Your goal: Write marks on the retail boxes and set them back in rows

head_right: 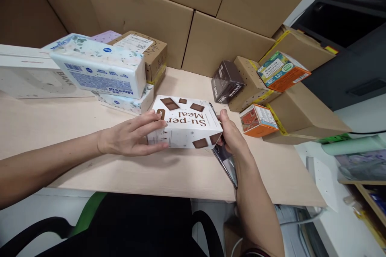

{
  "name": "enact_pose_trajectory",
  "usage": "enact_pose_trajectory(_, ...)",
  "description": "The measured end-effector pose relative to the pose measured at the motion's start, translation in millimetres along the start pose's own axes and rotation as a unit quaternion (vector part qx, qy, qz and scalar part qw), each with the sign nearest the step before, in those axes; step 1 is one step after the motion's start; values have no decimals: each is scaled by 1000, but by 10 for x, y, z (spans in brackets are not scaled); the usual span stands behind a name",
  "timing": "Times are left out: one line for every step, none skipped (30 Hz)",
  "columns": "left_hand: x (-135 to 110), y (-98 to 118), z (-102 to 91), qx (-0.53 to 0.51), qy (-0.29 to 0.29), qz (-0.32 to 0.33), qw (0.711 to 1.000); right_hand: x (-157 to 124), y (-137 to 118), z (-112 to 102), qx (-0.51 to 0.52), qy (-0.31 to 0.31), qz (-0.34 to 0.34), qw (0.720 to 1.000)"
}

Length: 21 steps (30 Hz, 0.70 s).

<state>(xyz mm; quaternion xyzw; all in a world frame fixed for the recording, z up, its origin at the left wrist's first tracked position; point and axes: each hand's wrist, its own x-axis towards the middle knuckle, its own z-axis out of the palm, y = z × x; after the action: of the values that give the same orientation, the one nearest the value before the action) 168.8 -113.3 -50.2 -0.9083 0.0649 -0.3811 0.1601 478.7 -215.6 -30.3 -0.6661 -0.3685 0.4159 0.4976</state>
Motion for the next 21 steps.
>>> enact_pose_trajectory(-4, 0, 9, 4, -4, 9, 1000, -9, -1, -16, 4, -42, 27, 999)
enact_pose_trajectory(-8, -2, 16, 7, -3, 19, 1000, -19, -5, -30, -5, -70, 45, 997)
enact_pose_trajectory(-10, -5, 22, 8, 1, 29, 1000, -28, -11, -41, -13, -87, 54, 995)
enact_pose_trajectory(-12, -10, 25, 7, 4, 38, 999, -35, -16, -49, -12, -90, 56, 994)
enact_pose_trajectory(-13, -16, 25, 5, 5, 46, 999, -40, -21, -54, -8, -90, 57, 994)
enact_pose_trajectory(-12, -24, 22, 2, 2, 52, 999, -44, -25, -55, -6, -88, 58, 994)
enact_pose_trajectory(-11, -31, 16, 0, -2, 56, 998, -47, -27, -53, -6, -85, 61, 995)
enact_pose_trajectory(-8, -38, 8, -1, -6, 59, 998, -50, -27, -49, -8, -82, 64, 995)
enact_pose_trajectory(-4, -46, 0, -2, -9, 59, 998, -54, -27, -44, -11, -80, 65, 995)
enact_pose_trajectory(0, -52, -7, -2, -13, 60, 998, -59, -25, -38, -15, -77, 64, 995)
enact_pose_trajectory(4, -58, -12, -3, -16, 61, 998, -64, -23, -32, -18, -74, 62, 995)
enact_pose_trajectory(7, -64, -15, -5, -20, 61, 998, -68, -20, -26, -22, -71, 60, 995)
enact_pose_trajectory(8, -69, -15, -9, -24, 60, 998, -73, -16, -22, -26, -69, 59, 996)
enact_pose_trajectory(6, -74, -13, -17, -28, 59, 998, -77, -11, -19, -29, -68, 58, 996)
enact_pose_trajectory(1, -78, -9, -26, -32, 58, 997, -79, -7, -17, -32, -67, 58, 996)
enact_pose_trajectory(-7, -81, -3, -37, -36, 57, 997, -80, -2, -16, -35, -66, 56, 996)
enact_pose_trajectory(-18, -83, 3, -47, -39, 56, 997, -81, 4, -16, -37, -67, 53, 996)
enact_pose_trajectory(-31, -83, 9, -57, -43, 56, 996, -81, 9, -17, -39, -68, 49, 996)
enact_pose_trajectory(-44, -83, 15, -67, -47, 57, 995, -80, 13, -19, -42, -69, 46, 996)
enact_pose_trajectory(-55, -82, 19, -77, -51, 57, 994, -81, 18, -23, -47, -69, 44, 996)
enact_pose_trajectory(-64, -80, 21, -87, -56, 58, 993, -82, 23, -28, -52, -70, 42, 995)
